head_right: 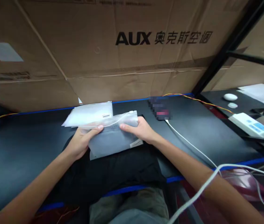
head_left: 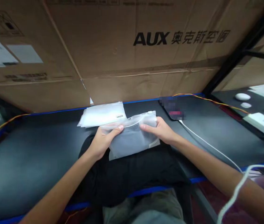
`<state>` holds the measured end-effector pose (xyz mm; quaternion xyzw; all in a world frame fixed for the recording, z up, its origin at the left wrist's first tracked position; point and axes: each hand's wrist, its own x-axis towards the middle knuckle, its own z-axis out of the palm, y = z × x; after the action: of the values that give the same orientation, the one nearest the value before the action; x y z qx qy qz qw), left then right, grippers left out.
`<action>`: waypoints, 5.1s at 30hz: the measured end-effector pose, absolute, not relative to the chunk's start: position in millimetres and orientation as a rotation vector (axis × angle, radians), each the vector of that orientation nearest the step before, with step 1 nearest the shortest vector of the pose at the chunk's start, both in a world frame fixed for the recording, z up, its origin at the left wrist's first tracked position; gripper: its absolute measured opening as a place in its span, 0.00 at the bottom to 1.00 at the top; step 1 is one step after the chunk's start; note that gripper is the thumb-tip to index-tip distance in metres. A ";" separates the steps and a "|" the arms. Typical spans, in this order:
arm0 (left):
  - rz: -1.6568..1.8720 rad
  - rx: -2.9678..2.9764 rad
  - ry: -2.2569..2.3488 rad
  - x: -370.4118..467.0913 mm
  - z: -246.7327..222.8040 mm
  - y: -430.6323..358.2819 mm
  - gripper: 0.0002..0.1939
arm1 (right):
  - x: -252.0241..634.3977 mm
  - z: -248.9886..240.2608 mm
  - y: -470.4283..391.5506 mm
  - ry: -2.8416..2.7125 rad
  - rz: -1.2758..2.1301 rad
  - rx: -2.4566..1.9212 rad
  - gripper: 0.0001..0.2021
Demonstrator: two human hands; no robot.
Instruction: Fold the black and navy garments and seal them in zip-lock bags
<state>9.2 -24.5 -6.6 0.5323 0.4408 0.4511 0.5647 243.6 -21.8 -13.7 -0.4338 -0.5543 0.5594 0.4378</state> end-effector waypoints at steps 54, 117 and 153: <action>0.648 2.520 1.196 -5.6 -10.0 -15.2 0.12 | 283.8 -9.8 5.8 -2.323 0.421 -1.246 0.13; 0.064 2.395 1.387 -63.3 25.2 -6.7 0.11 | 297.9 25.2 -20.7 -2.550 0.926 -1.434 0.04; 0.430 1.414 0.926 -27.0 29.8 -26.3 0.26 | 278.2 7.5 -21.4 -2.660 0.755 -1.165 0.16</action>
<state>-27.0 -26.3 29.8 0.6208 0.4066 0.1888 0.6431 278.2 -21.4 7.5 -0.3874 -0.8843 0.2509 0.0703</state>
